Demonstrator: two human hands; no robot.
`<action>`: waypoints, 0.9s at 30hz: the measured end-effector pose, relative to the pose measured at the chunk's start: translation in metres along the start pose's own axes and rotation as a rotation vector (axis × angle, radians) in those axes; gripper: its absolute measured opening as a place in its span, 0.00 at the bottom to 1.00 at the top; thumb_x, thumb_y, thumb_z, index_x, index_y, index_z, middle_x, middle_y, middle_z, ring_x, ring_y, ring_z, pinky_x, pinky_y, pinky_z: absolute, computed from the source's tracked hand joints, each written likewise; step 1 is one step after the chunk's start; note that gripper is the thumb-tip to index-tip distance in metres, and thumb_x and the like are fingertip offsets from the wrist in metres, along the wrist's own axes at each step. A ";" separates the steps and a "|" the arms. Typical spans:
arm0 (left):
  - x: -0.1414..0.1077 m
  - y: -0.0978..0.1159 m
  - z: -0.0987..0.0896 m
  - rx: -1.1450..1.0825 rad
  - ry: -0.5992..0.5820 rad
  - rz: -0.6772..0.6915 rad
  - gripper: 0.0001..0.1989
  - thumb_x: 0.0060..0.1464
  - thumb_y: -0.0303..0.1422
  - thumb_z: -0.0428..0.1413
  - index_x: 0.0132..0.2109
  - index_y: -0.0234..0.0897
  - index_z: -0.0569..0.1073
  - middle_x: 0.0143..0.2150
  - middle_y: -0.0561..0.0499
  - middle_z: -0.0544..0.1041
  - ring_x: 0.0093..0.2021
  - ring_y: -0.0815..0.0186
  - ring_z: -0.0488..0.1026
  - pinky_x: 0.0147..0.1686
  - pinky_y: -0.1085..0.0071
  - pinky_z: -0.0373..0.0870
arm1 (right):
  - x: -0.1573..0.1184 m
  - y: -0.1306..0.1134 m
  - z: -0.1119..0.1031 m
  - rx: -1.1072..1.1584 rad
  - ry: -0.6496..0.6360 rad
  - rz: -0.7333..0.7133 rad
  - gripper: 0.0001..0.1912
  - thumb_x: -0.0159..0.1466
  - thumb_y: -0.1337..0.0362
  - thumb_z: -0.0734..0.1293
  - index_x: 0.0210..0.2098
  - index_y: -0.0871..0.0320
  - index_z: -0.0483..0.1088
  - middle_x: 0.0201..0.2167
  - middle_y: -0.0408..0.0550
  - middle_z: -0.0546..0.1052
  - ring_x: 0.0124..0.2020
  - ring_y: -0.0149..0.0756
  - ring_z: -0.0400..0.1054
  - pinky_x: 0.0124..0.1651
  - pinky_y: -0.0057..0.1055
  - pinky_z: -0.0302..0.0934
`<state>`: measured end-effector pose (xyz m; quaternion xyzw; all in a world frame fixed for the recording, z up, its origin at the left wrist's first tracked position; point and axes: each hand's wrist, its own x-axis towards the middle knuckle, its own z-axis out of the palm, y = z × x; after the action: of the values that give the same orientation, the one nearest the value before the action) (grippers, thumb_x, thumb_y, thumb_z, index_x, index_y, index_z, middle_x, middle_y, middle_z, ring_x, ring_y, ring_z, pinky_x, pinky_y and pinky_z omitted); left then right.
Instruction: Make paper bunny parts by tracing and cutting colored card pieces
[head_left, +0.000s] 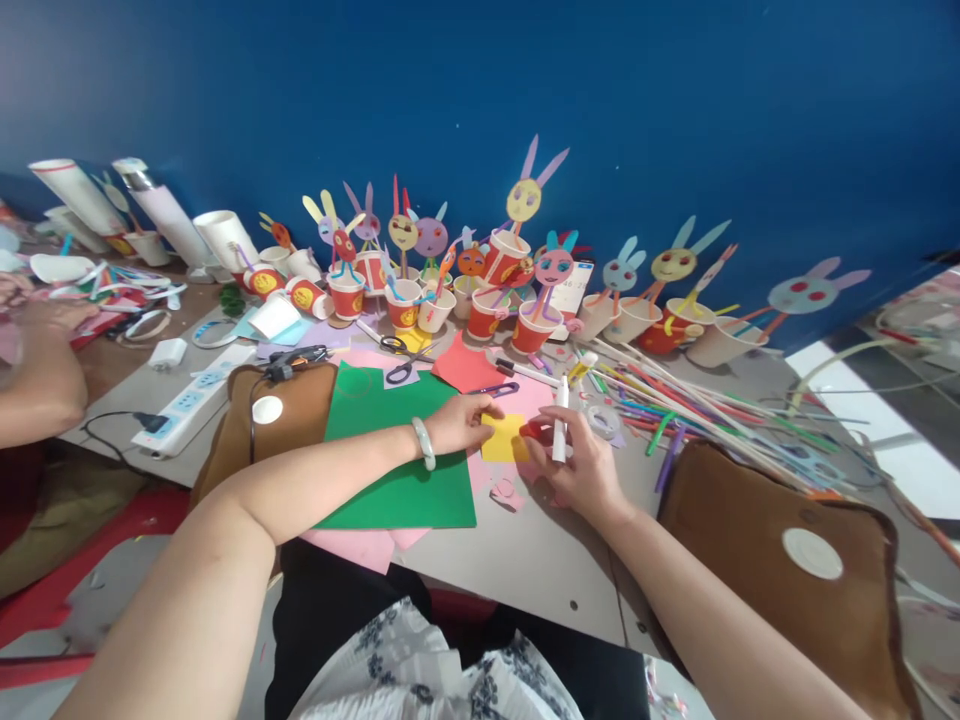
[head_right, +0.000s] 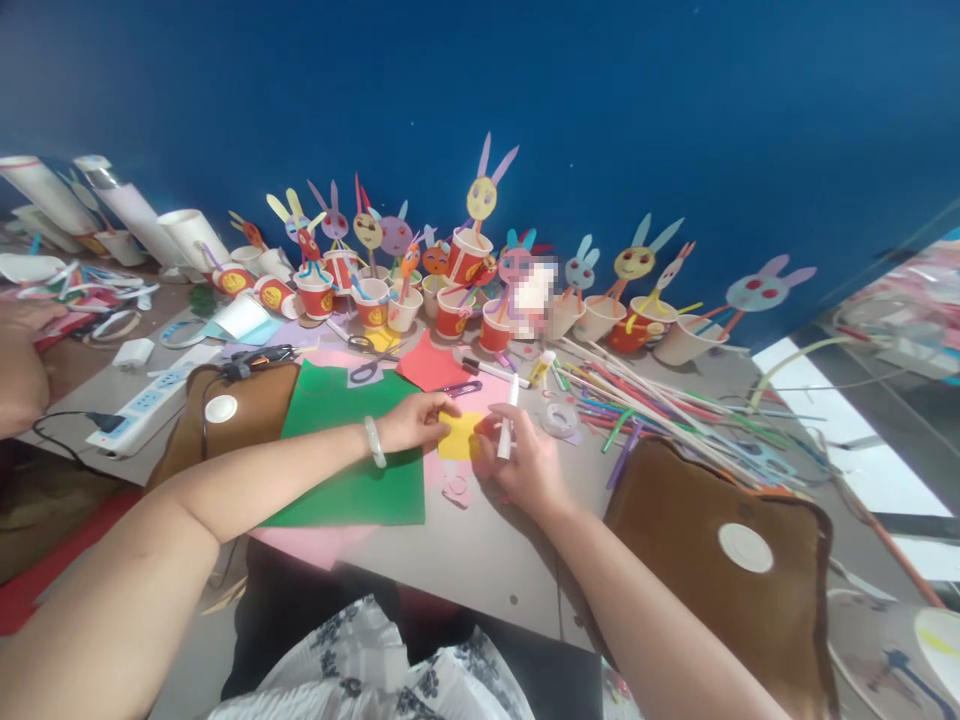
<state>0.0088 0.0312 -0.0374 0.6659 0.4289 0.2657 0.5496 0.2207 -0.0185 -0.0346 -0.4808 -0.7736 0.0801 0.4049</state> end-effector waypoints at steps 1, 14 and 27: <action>-0.001 -0.001 0.000 0.035 0.011 0.033 0.12 0.52 0.21 0.55 0.45 0.32 0.71 0.22 0.59 0.70 0.19 0.74 0.67 0.22 0.77 0.62 | 0.000 -0.001 0.000 0.004 -0.024 -0.001 0.14 0.64 0.61 0.66 0.49 0.52 0.65 0.36 0.46 0.82 0.31 0.39 0.79 0.32 0.32 0.71; -0.011 0.002 -0.003 0.414 0.153 0.171 0.18 0.51 0.26 0.58 0.51 0.38 0.72 0.31 0.56 0.77 0.30 0.70 0.73 0.31 0.75 0.67 | 0.000 -0.001 0.000 -0.051 -0.139 0.028 0.13 0.64 0.61 0.66 0.48 0.51 0.66 0.36 0.45 0.82 0.25 0.35 0.76 0.29 0.30 0.68; -0.012 0.001 -0.005 0.733 0.111 0.479 0.16 0.57 0.27 0.58 0.52 0.34 0.74 0.54 0.41 0.78 0.54 0.56 0.74 0.53 0.58 0.68 | 0.001 0.003 -0.001 -0.091 -0.129 0.120 0.14 0.64 0.58 0.66 0.49 0.50 0.67 0.34 0.46 0.81 0.28 0.39 0.77 0.27 0.31 0.67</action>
<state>-0.0009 0.0236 -0.0339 0.8821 0.3573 0.2513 0.1764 0.2234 -0.0158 -0.0352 -0.5379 -0.7708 0.0998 0.3264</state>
